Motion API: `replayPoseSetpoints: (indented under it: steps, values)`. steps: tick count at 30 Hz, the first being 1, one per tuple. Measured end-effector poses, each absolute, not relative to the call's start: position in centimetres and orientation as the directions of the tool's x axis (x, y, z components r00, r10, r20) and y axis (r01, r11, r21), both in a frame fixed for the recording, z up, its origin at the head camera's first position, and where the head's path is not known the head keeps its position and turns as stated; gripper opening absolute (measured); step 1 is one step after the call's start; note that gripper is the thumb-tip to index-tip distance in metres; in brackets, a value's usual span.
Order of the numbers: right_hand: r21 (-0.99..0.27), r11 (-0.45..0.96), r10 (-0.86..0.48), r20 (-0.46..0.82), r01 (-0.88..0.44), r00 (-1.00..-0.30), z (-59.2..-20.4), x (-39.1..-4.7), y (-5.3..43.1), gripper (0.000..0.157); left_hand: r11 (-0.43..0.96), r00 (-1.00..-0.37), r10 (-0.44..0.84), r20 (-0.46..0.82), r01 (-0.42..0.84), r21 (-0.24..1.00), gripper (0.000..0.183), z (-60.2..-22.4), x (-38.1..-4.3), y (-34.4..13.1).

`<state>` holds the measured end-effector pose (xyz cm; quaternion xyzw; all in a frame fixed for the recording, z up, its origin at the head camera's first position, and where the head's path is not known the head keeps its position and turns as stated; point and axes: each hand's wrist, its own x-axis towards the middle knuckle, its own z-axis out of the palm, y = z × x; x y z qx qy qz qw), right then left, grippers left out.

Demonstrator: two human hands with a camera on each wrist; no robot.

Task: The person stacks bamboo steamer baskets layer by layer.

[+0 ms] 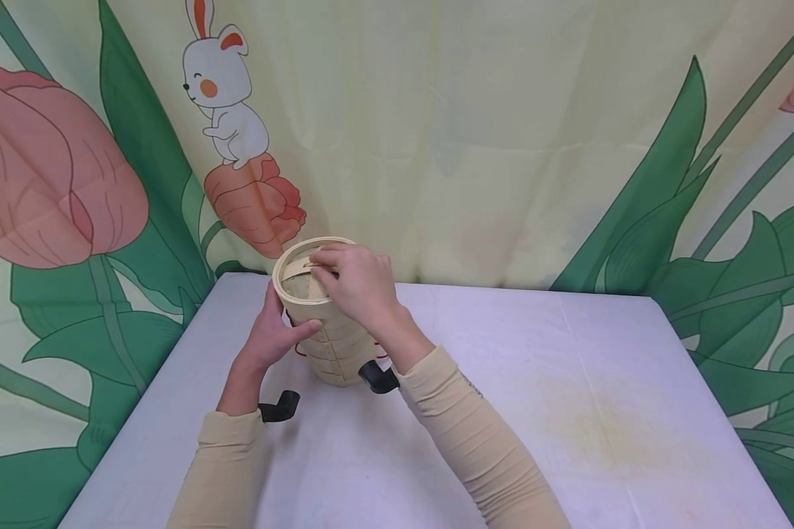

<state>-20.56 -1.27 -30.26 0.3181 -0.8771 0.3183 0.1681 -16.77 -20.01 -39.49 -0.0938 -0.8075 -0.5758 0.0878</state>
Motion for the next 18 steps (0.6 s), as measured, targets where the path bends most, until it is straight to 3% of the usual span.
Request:
replayPoseSetpoints:
  steps: [18]
  values:
    - [-0.463,0.566,-0.478,0.489,-0.682,-0.729,-30.04,-20.43,-1.13,0.024,0.276,-0.963,0.056,0.264,0.269,0.923,0.113,-39.62,-16.96,-20.10]
